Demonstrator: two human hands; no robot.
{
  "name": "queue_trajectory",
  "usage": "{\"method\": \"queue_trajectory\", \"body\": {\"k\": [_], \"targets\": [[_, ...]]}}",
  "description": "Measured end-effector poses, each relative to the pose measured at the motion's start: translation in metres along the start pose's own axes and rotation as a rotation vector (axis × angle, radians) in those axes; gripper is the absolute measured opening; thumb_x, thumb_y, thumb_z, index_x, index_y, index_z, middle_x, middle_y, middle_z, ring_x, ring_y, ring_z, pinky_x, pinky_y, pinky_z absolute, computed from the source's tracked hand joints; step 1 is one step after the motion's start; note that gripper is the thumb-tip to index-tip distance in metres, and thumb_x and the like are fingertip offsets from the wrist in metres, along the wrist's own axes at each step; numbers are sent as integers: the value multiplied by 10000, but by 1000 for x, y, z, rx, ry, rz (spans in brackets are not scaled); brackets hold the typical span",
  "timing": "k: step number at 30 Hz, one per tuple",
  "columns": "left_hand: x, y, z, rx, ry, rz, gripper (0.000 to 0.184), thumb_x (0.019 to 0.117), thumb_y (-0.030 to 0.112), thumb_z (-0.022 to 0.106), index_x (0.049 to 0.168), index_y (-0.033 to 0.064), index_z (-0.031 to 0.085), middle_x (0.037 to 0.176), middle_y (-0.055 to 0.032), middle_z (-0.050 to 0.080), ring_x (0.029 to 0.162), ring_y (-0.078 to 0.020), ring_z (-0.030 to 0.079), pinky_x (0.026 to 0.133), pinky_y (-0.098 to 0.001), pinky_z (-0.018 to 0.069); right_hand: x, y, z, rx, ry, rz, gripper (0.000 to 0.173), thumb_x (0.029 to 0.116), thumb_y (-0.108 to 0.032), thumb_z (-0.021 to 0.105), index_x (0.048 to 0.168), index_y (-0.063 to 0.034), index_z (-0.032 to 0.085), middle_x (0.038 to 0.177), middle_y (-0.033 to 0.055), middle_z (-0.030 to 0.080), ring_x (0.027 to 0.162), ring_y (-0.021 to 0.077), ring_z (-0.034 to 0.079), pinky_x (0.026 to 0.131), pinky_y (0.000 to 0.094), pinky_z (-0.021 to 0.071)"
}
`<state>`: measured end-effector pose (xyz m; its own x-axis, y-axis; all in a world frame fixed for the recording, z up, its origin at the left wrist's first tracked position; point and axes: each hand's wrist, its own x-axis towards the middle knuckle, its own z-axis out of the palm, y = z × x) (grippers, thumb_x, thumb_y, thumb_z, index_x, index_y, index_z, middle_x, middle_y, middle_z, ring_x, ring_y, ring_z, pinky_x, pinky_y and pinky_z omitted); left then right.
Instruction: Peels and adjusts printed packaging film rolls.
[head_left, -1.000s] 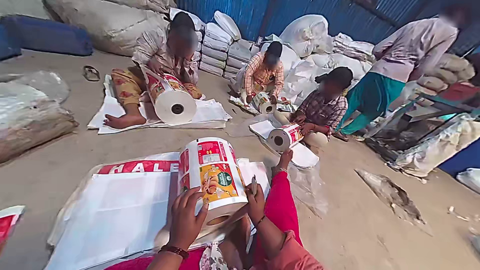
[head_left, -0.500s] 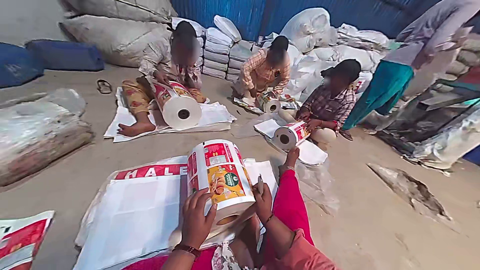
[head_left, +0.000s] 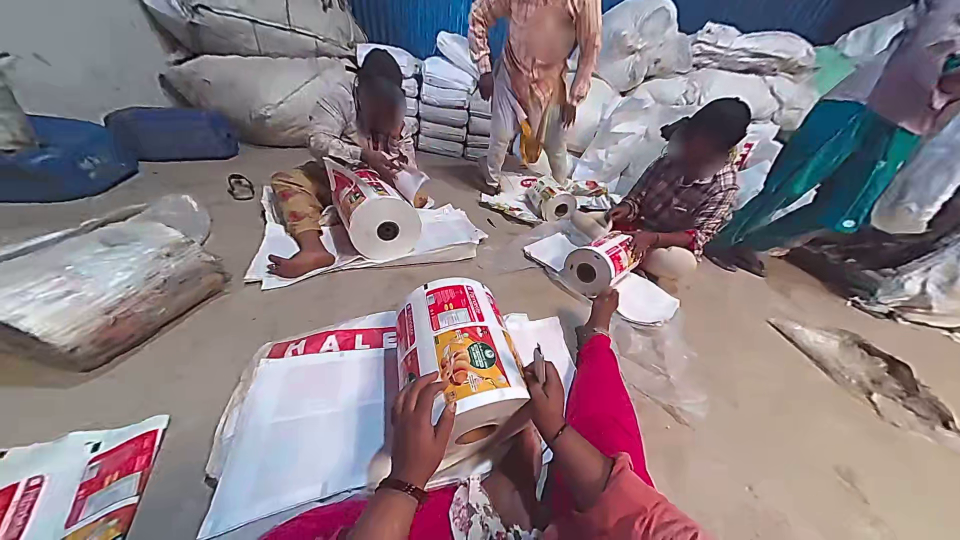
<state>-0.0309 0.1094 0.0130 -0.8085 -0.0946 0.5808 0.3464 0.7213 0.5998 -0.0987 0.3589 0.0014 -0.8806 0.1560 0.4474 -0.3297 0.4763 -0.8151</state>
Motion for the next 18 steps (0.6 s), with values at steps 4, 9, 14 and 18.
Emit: {"method": "queue_trajectory", "body": {"k": [4, 9, 14, 18], "targets": [[-3, 0, 0, 3, -15, 8, 465, 989, 418, 469, 1194, 85, 720, 1378, -142, 635, 1305, -388, 565, 1118, -616, 383, -4, 1, -1, -8, 3, 4, 226, 935, -132, 566, 1058, 18, 682, 1015, 144, 682, 990, 225, 651, 920, 403, 528], [-2, -1, 0, 15, -18, 10, 468, 993, 417, 466, 1193, 79, 721, 1380, -139, 636, 1305, -377, 565, 1119, -600, 392, -3, 2, -1, 30, -13, 3, 229, 940, -124, 562, 1068, 30, 672, 1017, 143, 677, 987, 220, 650, 916, 398, 533], [-2, -1, 1, 14, -14, 15, 473, 998, 422, 457, 1205, 85, 716, 1383, -133, 635, 1313, -369, 562, 1132, -600, 377, -3, 2, -2, 15, -8, 2, 232, 934, -131, 562, 1071, 20, 674, 1010, 134, 679, 983, 215, 649, 914, 397, 532], [-3, -2, 1, 19, -11, 19, 483, 1005, 431, 447, 1210, 84, 714, 1391, -136, 629, 1315, -370, 559, 1132, -593, 376, -3, 5, 0, 22, -1, -8, 222, 934, -133, 568, 1056, 16, 677, 995, 130, 679, 968, 213, 651, 902, 395, 533]]}}
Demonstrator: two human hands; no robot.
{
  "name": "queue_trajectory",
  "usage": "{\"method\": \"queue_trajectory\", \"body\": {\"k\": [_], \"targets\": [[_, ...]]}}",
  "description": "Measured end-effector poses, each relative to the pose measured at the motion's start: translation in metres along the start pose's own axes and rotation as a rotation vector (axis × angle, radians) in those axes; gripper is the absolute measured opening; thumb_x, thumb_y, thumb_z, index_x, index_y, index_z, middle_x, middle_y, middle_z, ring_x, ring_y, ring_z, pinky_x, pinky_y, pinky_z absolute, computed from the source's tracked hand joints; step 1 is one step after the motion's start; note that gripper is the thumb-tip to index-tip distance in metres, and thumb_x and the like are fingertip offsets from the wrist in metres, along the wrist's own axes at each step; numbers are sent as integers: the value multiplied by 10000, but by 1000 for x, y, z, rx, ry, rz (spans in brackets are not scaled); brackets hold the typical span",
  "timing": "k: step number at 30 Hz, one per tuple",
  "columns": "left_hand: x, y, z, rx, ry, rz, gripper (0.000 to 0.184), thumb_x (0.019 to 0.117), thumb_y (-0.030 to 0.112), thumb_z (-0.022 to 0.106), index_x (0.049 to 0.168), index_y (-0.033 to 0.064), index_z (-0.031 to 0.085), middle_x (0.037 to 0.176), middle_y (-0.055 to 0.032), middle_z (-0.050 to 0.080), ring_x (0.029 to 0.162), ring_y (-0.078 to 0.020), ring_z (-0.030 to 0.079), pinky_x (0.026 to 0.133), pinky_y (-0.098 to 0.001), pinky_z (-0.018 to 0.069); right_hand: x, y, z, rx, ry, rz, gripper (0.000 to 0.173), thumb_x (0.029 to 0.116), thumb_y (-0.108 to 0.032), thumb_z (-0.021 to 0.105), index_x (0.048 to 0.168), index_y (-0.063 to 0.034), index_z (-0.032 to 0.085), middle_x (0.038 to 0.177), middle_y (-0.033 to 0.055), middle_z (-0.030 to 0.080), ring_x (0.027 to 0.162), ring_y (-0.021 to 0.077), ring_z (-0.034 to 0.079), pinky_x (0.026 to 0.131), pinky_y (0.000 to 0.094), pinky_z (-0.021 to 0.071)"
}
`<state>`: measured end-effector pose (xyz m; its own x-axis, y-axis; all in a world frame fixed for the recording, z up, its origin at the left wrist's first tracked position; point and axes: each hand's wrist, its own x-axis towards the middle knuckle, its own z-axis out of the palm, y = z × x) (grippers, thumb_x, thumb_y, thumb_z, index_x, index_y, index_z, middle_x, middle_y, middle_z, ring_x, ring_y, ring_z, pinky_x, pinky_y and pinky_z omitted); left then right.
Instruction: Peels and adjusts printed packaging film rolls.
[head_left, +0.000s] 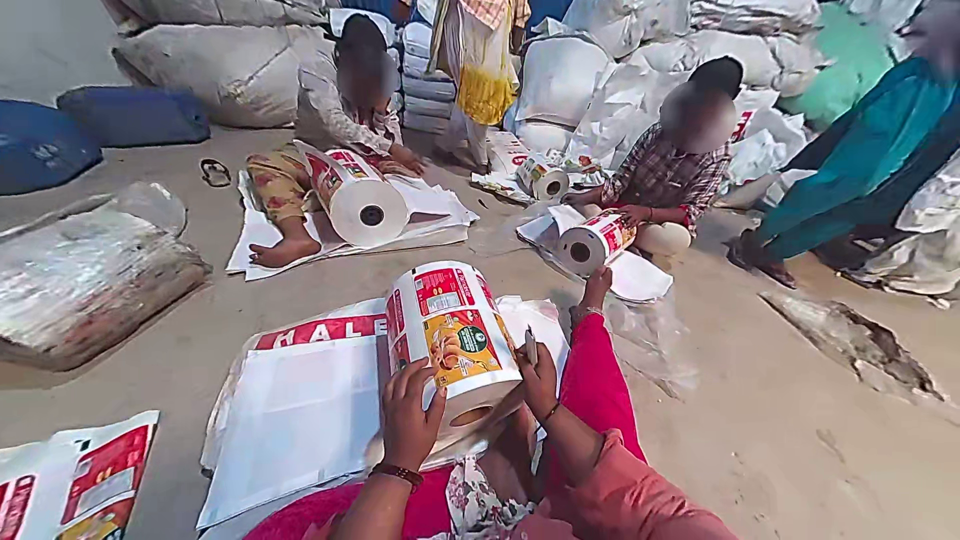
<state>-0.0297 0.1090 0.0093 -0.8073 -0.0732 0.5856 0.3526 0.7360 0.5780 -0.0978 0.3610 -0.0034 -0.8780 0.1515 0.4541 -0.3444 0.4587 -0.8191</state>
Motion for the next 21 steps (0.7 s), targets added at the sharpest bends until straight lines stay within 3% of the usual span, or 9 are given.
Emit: {"method": "queue_trajectory", "body": {"k": [21], "targets": [[-1, -3, 0, -11, 0, 6, 493, 1009, 448, 448, 1189, 69, 707, 1389, -144, 629, 1331, -361, 549, 1145, -571, 372, -2, 2, 1, 0, -4, 11, 229, 939, -144, 554, 1051, 12, 680, 1018, 135, 676, 995, 215, 643, 920, 392, 524]]}}
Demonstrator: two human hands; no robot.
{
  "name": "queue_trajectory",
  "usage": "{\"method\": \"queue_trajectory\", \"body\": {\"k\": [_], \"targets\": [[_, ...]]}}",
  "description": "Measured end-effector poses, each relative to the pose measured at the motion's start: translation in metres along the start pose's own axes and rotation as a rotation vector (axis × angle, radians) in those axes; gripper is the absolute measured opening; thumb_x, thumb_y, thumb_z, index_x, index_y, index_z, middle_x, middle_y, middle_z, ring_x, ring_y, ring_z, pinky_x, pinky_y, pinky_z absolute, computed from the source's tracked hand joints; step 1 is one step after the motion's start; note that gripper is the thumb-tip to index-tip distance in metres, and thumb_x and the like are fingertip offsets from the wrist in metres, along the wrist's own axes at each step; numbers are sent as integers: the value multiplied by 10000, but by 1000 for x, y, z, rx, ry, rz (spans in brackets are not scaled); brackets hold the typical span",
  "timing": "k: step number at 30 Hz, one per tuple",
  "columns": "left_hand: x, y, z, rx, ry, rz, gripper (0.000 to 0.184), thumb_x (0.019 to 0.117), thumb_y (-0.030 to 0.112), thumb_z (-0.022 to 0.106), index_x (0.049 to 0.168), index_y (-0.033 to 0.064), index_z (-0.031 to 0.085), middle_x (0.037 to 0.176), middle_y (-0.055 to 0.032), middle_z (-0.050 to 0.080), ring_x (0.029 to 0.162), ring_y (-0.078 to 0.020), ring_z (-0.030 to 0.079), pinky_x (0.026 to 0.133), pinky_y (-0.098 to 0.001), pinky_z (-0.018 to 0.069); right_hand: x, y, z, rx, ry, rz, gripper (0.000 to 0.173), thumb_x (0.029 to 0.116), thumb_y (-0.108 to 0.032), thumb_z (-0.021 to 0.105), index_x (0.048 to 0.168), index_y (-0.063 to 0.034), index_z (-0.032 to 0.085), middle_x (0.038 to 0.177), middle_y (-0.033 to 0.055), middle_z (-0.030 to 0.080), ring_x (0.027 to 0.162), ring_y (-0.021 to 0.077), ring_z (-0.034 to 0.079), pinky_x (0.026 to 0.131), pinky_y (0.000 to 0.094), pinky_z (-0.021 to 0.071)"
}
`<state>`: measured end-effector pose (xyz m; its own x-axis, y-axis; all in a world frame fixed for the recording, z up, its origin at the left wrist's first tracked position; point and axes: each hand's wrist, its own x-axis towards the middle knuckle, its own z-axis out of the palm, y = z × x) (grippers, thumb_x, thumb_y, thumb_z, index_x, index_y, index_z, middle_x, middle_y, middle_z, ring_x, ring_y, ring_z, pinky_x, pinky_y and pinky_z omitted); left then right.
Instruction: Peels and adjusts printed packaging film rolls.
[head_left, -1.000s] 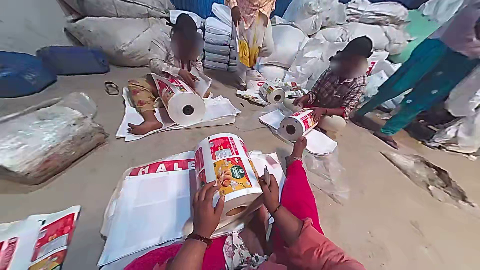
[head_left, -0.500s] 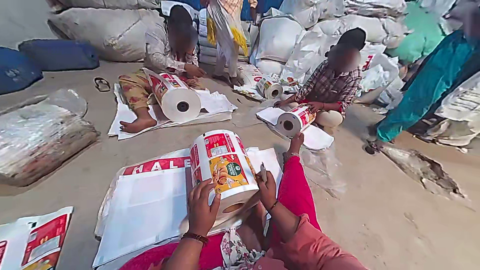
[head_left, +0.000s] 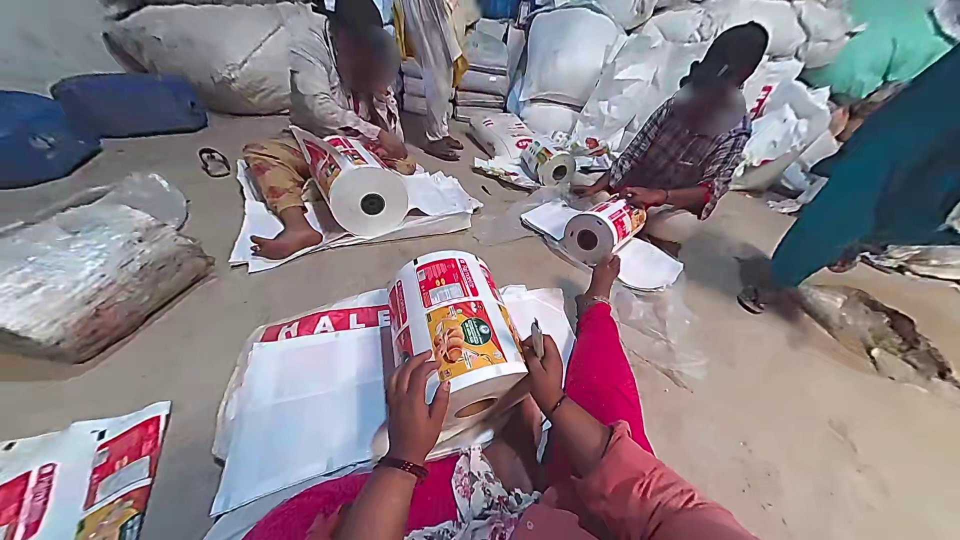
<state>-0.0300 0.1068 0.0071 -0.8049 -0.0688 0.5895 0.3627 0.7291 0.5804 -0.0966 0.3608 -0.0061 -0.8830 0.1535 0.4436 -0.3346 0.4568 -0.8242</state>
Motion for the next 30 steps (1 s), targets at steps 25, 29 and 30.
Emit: {"method": "queue_trajectory", "body": {"k": [25, 29, 30], "targets": [[0, 2, 0, -2, -9, -12, 467, 1009, 426, 461, 1200, 79, 709, 1397, -127, 626, 1323, -367, 553, 1142, -585, 374, 1, -1, -1, -5, 3, -3, 251, 934, -155, 551, 1060, 23, 675, 1021, 150, 680, 997, 235, 647, 924, 416, 522], [3, 1, -10, -21, -65, -18, 505, 1001, 443, 481, 1222, 45, 698, 1426, -179, 594, 1361, -388, 519, 1149, -600, 367, 3, -3, -2, -40, -33, -10, 255, 960, -167, 556, 1085, 25, 669, 1034, 151, 681, 1016, 234, 649, 935, 406, 528], [7, 2, -19, -4, -80, -33, 541, 995, 458, 489, 1259, 25, 680, 1471, -214, 548, 1403, -412, 475, 1169, -619, 339, 6, -6, -7, -75, -62, -24, 256, 965, -178, 565, 1078, 26, 672, 1031, 154, 681, 1016, 243, 650, 944, 409, 525]]}}
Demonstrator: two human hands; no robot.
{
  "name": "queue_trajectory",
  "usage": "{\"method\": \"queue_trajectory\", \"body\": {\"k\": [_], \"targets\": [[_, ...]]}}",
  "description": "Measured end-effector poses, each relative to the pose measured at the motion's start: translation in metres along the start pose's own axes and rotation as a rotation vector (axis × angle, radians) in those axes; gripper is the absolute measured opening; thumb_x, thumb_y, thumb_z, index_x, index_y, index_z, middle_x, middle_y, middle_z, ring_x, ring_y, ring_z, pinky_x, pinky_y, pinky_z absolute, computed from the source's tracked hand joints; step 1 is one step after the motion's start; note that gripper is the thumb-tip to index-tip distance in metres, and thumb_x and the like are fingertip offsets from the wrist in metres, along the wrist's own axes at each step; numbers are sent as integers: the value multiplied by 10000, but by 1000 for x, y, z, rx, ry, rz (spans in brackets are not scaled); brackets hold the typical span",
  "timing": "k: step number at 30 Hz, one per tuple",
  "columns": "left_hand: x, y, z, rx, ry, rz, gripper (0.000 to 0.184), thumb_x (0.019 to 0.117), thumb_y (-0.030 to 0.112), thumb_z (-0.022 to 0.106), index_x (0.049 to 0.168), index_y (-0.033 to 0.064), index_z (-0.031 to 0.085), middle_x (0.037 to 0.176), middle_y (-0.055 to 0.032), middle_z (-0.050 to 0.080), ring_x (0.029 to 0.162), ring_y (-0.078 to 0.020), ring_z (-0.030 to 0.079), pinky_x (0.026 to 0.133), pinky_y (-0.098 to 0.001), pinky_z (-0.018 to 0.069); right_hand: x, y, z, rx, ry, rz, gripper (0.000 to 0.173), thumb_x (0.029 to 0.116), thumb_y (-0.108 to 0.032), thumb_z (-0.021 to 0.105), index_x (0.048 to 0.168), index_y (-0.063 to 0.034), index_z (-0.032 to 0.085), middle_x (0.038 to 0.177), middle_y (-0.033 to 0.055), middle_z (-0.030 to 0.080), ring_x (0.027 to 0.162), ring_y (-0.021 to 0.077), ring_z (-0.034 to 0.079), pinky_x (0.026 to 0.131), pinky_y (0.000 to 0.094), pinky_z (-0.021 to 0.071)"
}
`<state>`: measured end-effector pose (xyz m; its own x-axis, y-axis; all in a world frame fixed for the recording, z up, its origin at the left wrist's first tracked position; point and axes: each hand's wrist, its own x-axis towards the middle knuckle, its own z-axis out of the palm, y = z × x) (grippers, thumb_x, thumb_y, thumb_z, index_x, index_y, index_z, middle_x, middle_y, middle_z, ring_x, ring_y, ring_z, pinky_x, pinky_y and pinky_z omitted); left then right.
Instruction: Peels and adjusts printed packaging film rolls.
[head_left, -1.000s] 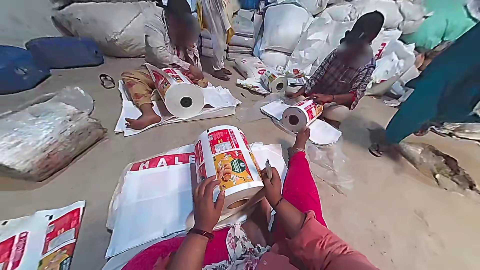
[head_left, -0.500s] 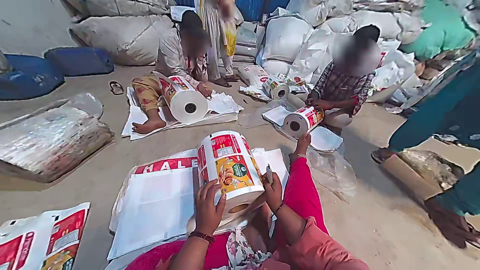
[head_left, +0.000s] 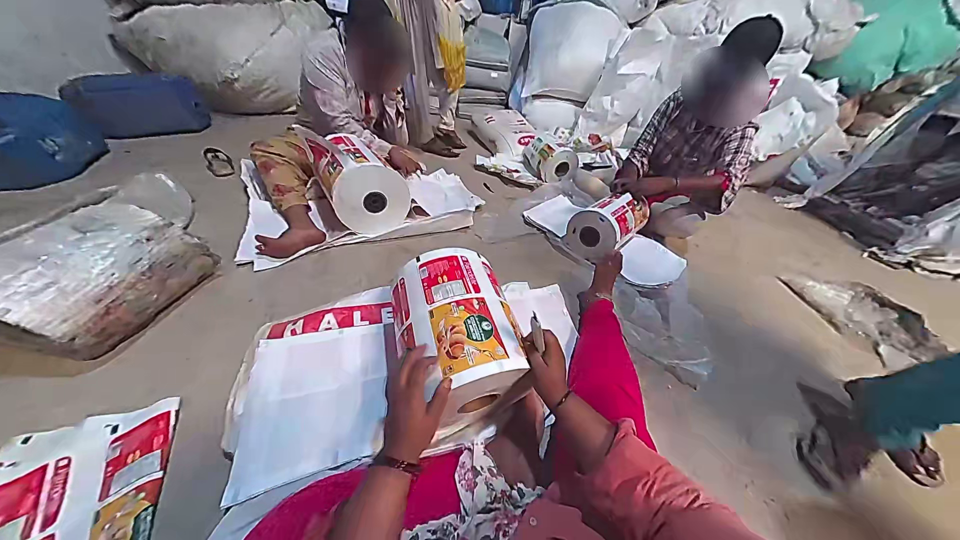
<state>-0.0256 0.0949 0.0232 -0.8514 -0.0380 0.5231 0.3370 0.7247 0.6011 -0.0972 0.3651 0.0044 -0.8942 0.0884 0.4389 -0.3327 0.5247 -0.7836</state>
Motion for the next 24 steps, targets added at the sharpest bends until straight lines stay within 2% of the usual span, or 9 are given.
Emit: {"method": "queue_trajectory", "body": {"k": [4, 7, 10, 11, 12, 14, 17, 20, 24], "targets": [[18, -18, -66, 252, 274, -114, 628, 987, 487, 493, 1368, 0, 602, 1555, -273, 441, 1495, -472, 333, 1191, -732, 127, 19, -10, -39, -360, 3, -114, 281, 928, -105, 586, 1160, 3, 704, 1176, 199, 697, 1167, 379, 636, 1009, 585, 478], [20, -47, -101, 408, 377, -446, 644, 954, 470, 571, 1466, 81, 536, 1636, -240, 330, 1541, -462, 232, 1154, -777, 123, 36, 7, -70, -541, 150, -50, 339, 881, -19, 563, 1188, -38, 705, 1432, 130, 610, 1413, 375, 474, 1096, 651, 375], [14, -78, -104, 381, 302, -739, 685, 933, 431, 687, 1506, 106, 498, 1674, -273, 196, 1543, -515, 156, 1094, -839, 154, 31, 41, -84, -603, 190, 102, 431, 920, -59, 571, 1345, -20, 630, 1536, 159, 513, 1487, 402, 369, 1165, 654, 302], [12, -91, -98, 353, 271, -794, 671, 936, 421, 697, 1500, 110, 508, 1674, -273, 195, 1534, -526, 169, 1081, -840, 178, 29, 54, -83, -598, 164, 173, 481, 947, -77, 547, 1422, -7, 569, 1518, 204, 511, 1460, 405, 407, 1175, 621, 326], [11, -107, -87, 324, 218, -842, 656, 939, 402, 705, 1493, 105, 515, 1669, -279, 202, 1523, -536, 188, 1078, -833, 201, 26, 72, -79, -565, 180, 251, 436, 974, -90, 537, 1397, 8, 579, 1414, 225, 583, 1360, 377, 522, 1141, 556, 412], [6, -135, -60, 309, 39, -952, 716, 909, 386, 751, 1497, 63, 500, 1633, -349, 220, 1474, -597, 238, 1071, -822, 251, 25, 114, -70, -399, 350, 438, 333, 993, -134, 559, 1256, 54, 637, 1175, 256, 680, 1103, 366, 661, 971, 526, 519], [1, -145, -54, 416, -111, -1045, 766, 900, 462, 736, 1524, 101, 476, 1617, -317, 299, 1445, -560, 339, 1041, -793, 334, 28, 97, -67, -199, 301, 724, 361, 1035, -142, 536, 1367, -3, 567, 1259, 224, 660, 1172, 349, 638, 1012, 533, 495], [7, -134, -53, 463, -128, -985, 744, 900, 468, 734, 1519, 135, 488, 1625, -251, 340, 1454, -529, 352, 1012, -801, 353, 25, 91, -70, -191, 209, 713, 357, 1008, -92, 566, 1356, -14, 575, 1260, 229, 653, 1166, 357, 637, 995, 554, 502], [0, -134, -52, 432, -176, -976, 767, 894, 458, 753, 1520, 107, 481, 1590, -292, 371, 1418, -547, 394, 1020, -763, 389, 20, 92, -74, -141, 202, 712, 340, 974, -45, 580, 1312, -15, 600, 1225, 206, 663, 1119, 331, 644, 961, 538, 508]]}}
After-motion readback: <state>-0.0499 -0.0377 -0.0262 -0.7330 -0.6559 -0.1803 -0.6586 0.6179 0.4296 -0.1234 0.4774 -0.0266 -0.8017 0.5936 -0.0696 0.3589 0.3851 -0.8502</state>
